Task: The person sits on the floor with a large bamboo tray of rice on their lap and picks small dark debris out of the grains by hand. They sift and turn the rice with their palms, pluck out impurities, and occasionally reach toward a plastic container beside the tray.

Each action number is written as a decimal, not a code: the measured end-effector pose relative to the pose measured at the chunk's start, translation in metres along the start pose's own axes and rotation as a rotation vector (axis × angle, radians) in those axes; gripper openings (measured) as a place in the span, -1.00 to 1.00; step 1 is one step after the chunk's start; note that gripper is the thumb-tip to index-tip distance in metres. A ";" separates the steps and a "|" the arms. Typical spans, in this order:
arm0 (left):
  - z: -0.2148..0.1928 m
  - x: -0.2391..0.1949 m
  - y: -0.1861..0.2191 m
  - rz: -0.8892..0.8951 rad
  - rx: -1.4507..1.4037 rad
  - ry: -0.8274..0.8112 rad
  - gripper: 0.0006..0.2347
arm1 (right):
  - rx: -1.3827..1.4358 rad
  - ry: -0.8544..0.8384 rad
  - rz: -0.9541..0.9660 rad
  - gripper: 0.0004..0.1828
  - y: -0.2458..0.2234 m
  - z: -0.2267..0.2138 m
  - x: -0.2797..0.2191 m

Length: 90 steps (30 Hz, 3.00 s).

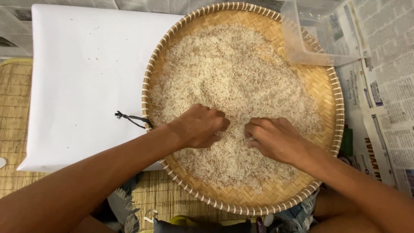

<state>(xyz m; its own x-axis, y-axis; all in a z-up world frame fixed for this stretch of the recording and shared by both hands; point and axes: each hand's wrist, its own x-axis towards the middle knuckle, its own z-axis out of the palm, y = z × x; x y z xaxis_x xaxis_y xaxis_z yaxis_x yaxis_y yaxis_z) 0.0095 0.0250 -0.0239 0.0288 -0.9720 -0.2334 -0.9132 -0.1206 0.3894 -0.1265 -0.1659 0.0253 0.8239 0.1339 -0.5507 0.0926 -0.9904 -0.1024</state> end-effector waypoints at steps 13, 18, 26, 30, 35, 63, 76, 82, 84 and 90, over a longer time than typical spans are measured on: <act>0.009 0.001 0.006 0.055 0.083 0.058 -0.87 | 0.407 0.054 0.156 -0.85 -0.007 -0.034 -0.017; 0.009 0.003 0.006 0.046 0.089 0.060 -0.90 | 0.460 0.061 0.208 -0.77 -0.014 -0.051 -0.021; -0.001 0.004 0.004 -0.030 -0.010 0.083 -0.91 | 0.293 0.196 0.020 -0.89 -0.010 -0.021 -0.010; 0.003 0.007 -0.003 -0.062 -0.021 0.108 -0.92 | 0.181 0.238 -0.155 -0.88 -0.016 -0.011 -0.002; 0.006 0.007 -0.009 -0.104 -0.071 0.115 -0.91 | 0.055 0.287 -0.230 -0.88 -0.009 0.018 0.016; -0.018 0.009 -0.031 -0.264 -0.262 0.215 -0.88 | 0.323 0.257 -0.055 -0.81 0.028 -0.025 0.034; -0.008 0.011 -0.011 -0.136 0.046 0.172 -0.84 | 1.347 0.680 0.113 -0.77 0.067 -0.066 0.015; -0.001 0.017 0.018 0.041 0.032 0.226 -0.84 | 1.905 1.051 0.391 -0.82 0.120 -0.081 -0.008; 0.003 0.014 0.035 0.225 -0.077 0.246 -0.84 | 1.478 0.890 0.402 -0.65 0.096 -0.087 -0.014; 0.031 0.022 0.044 0.237 -0.021 -0.090 -0.78 | 0.734 0.358 0.129 -0.79 0.077 -0.051 0.008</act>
<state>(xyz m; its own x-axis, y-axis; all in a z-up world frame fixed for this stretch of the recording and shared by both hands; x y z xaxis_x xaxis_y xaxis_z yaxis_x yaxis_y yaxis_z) -0.0425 0.0044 -0.0391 -0.2223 -0.9517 -0.2115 -0.8815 0.1035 0.4607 -0.0837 -0.2424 0.0552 0.9429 -0.1208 -0.3103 -0.3012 -0.7070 -0.6398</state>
